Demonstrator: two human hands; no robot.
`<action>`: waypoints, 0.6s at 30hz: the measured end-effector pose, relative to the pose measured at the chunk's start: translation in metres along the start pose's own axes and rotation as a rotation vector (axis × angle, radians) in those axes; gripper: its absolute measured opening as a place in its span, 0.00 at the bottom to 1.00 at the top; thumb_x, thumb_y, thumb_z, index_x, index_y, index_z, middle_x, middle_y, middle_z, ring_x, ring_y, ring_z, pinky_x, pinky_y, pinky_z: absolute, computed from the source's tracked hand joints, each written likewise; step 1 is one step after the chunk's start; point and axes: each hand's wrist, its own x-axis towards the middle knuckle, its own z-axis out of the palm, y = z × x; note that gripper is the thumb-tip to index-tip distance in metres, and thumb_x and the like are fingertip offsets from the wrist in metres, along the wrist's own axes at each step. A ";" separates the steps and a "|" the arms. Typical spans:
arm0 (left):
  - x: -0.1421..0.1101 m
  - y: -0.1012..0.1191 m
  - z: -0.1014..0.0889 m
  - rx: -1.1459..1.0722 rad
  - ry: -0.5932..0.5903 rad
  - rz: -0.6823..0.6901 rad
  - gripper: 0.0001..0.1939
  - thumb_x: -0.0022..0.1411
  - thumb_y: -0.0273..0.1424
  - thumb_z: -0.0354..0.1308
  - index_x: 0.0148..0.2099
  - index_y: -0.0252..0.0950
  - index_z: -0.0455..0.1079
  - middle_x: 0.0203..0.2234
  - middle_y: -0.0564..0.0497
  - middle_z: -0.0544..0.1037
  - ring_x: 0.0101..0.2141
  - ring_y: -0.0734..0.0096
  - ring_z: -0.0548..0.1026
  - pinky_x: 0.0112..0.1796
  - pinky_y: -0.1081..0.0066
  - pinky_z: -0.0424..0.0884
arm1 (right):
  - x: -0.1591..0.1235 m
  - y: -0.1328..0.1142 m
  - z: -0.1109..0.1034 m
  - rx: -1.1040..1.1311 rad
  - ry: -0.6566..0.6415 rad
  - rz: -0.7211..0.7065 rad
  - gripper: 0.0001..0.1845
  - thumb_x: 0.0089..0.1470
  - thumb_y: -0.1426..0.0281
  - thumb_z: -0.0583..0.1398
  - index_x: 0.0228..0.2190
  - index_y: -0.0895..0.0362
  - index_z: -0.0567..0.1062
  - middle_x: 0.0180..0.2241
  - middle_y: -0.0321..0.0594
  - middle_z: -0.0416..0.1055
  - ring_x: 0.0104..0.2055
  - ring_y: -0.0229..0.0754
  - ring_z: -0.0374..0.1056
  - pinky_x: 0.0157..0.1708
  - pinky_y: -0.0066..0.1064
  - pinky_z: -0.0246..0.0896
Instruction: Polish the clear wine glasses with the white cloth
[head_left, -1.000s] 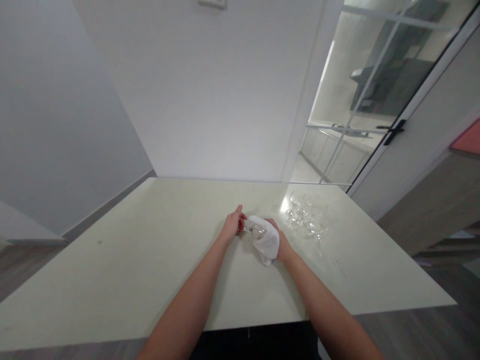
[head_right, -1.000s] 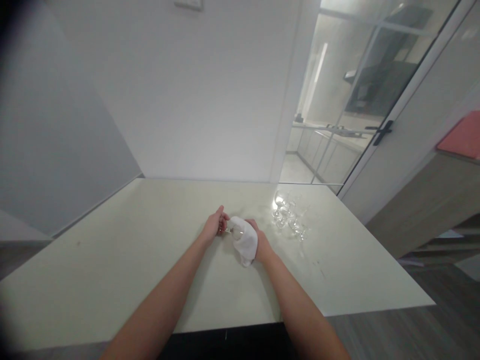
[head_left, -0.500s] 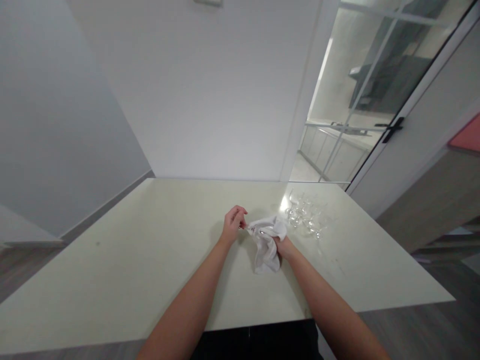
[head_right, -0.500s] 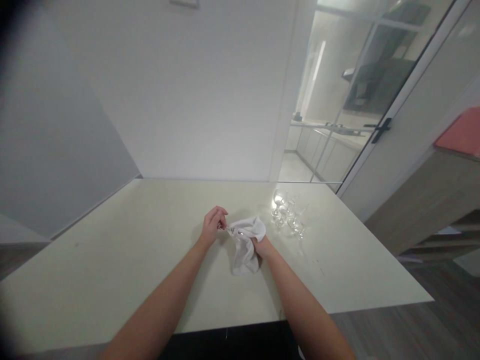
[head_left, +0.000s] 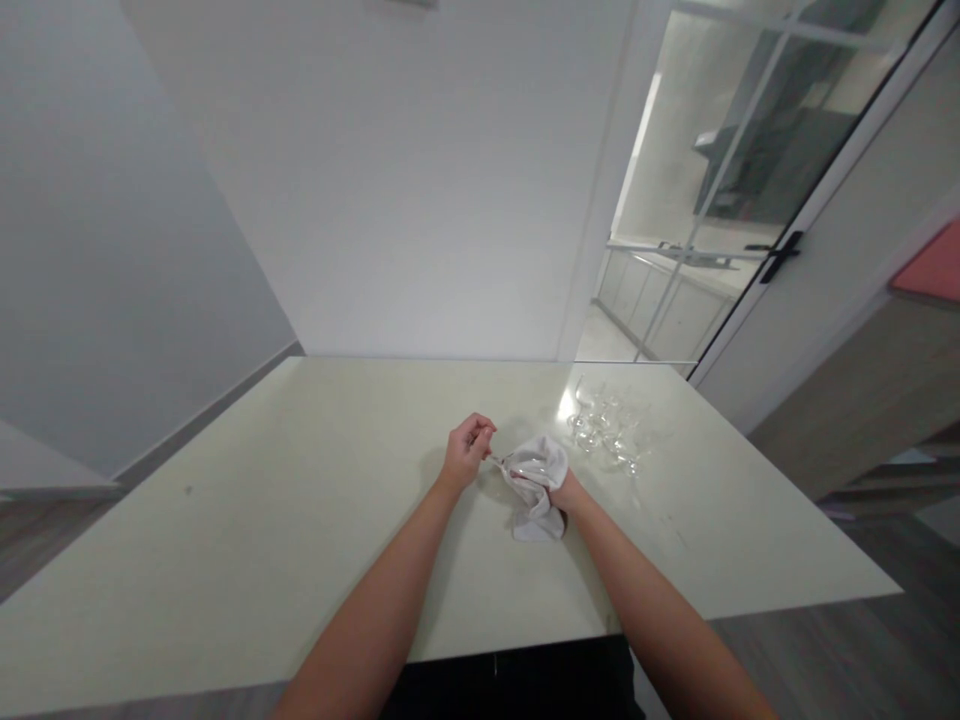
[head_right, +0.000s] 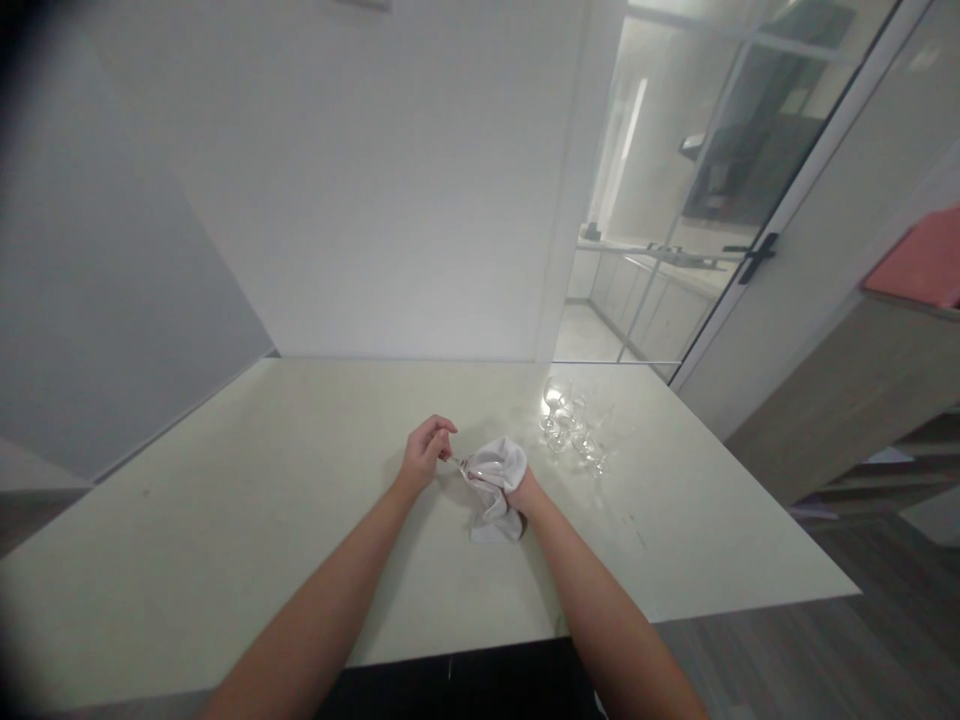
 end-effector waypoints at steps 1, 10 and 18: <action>0.000 0.001 0.000 0.002 0.005 -0.005 0.25 0.59 0.54 0.54 0.36 0.35 0.68 0.16 0.57 0.67 0.18 0.77 0.65 0.22 0.76 0.62 | 0.000 0.000 0.001 -0.019 0.017 -0.015 0.19 0.44 0.52 0.67 0.26 0.56 0.80 0.29 0.42 0.79 0.35 0.48 0.74 0.47 0.43 0.70; 0.002 -0.001 -0.001 0.008 0.053 -0.054 0.23 0.59 0.52 0.54 0.34 0.36 0.67 0.16 0.57 0.66 0.17 0.77 0.64 0.21 0.76 0.61 | 0.003 0.004 0.006 -0.074 0.218 -0.005 0.20 0.52 0.51 0.61 0.30 0.55 0.78 0.34 0.45 0.78 0.40 0.49 0.73 0.51 0.45 0.66; 0.003 -0.009 -0.003 0.049 -0.003 -0.046 0.20 0.60 0.49 0.54 0.32 0.36 0.67 0.16 0.58 0.66 0.18 0.77 0.65 0.22 0.76 0.61 | 0.003 0.009 0.003 -0.109 0.107 -0.015 0.17 0.52 0.55 0.61 0.32 0.57 0.79 0.35 0.42 0.79 0.39 0.47 0.73 0.50 0.42 0.66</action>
